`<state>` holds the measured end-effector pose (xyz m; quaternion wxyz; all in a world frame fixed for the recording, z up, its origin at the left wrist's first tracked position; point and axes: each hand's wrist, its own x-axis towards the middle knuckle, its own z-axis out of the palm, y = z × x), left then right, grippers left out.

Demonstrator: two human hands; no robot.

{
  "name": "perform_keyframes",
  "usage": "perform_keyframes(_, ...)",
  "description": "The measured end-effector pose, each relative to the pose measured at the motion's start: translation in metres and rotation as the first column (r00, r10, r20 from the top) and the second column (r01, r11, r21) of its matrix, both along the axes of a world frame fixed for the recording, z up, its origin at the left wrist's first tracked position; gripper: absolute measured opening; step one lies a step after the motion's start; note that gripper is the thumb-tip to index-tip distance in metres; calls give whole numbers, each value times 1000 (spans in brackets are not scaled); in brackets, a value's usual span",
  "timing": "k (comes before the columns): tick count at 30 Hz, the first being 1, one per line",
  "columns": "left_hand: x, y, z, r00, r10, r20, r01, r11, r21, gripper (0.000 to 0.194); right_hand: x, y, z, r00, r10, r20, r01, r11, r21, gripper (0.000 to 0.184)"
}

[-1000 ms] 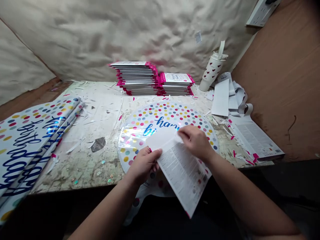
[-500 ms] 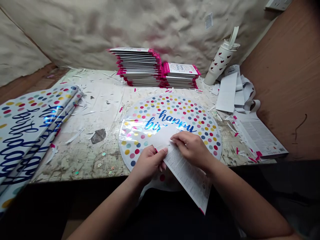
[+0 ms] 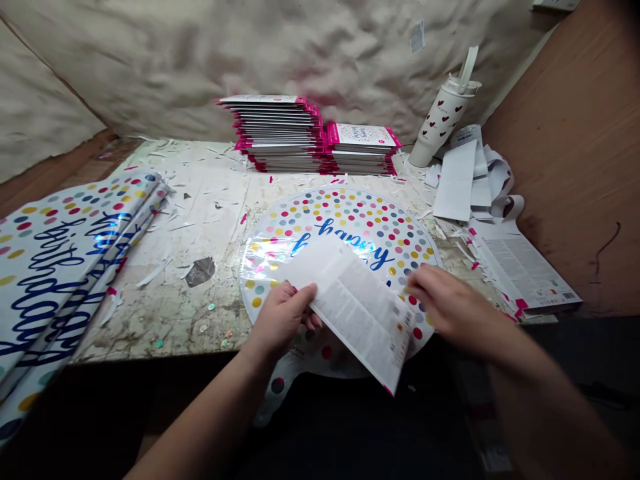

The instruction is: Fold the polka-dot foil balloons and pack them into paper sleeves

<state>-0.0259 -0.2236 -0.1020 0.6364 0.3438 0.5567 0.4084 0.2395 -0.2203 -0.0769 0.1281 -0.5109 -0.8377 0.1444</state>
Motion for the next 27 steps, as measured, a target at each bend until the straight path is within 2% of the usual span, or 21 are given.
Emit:
perform_keyframes(1, -4, 1, 2, 998, 59, 7, -59, 998, 1, 22, 22, -7, 2, 997, 22, 79, -15, 995, -97, 16)
perform_keyframes(2, -6, 2, 4, 993, 116, 20, -116, 993, -6, 20, 37, -14, 3, 989, 20, 144, -2, 992, -128, 17)
perform_keyframes(4, -1, -2, 7, 980, 191, 45, -190, 981, -30, 18, 43, -29, 0, 982, -23, 185, 27, 999, -19, 16)
perform_keyframes(5, 6, -7, 9, 982, 182, 54, -181, 983, -38, 18, 32, -34, -2, 986, -32, 161, 21, 997, 69, 32)
perform_keyframes(7, 19, -18, 13, 998, 46, 35, -46, 999, 0, 23, -6, -38, -9, 998, 12, 63, -26, 974, 226, 61)
perform_keyframes(9, 24, -28, 17, 984, -159, -83, 170, 974, 150, 27, -46, -31, -14, 995, 84, -57, -59, 935, 351, 59)
perform_keyframes(10, 21, -31, 18, 963, -180, -203, 232, 933, 276, 29, -61, -25, -15, 985, 105, -134, -44, 916, 398, 53)
perform_keyframes(11, 13, -32, 20, 935, -96, -341, 246, 869, 429, 34, -70, -17, -16, 967, 134, -217, -31, 906, 421, 48)
perform_keyframes(12, 3, -32, 20, 886, 75, -457, 238, 773, 588, 43, -74, -9, -16, 937, 169, -307, -22, 903, 430, 44)
perform_keyframes(13, -9, -29, 20, 804, 284, -523, 239, 651, 721, 53, -73, -2, -16, 896, 219, -387, -34, 902, 430, 40)
perform_keyframes(14, -21, -26, 19, 702, 448, -553, 289, 531, 797, 60, -70, 5, -17, 853, 277, -443, -72, 902, 425, 36)
perform_keyframes(15, -32, -22, 17, 616, 521, -590, 397, 441, 804, 64, -66, 10, -18, 818, 330, -471, -122, 900, 419, 33)
perform_keyframes(16, -41, -19, 13, 556, 507, -658, 539, 383, 750, 62, -61, 14, -21, 804, 369, -466, -173, 895, 411, 30)
perform_keyframes(18, -51, -16, 3, 458, 347, -818, 784, 276, 556, 47, -54, 14, -30, 833, 408, -374, -258, 884, 391, 31)
perform_keyframes(20, -51, -18, -10, 381, 231, -895, 881, 204, 427, 42, -50, 6, -43, 864, 440, -243, -322, 856, 404, 33)
perform_keyframes(23, -46, -30, -29, 335, 194, -922, 907, 198, 371, 42, -48, -15, -63, 865, 497, -68, -419, 790, 448, 28)
perform_keyframes(25, -43, -39, -36, 305, 173, -937, 921, 195, 336, 38, -46, -27, -73, 878, 478, 13, -439, 796, 418, 27)
perform_keyframes(27, -40, -46, -40, 284, 160, -945, 920, 231, 315, 34, -46, -34, -77, 894, 446, 47, -426, 811, 401, 28)
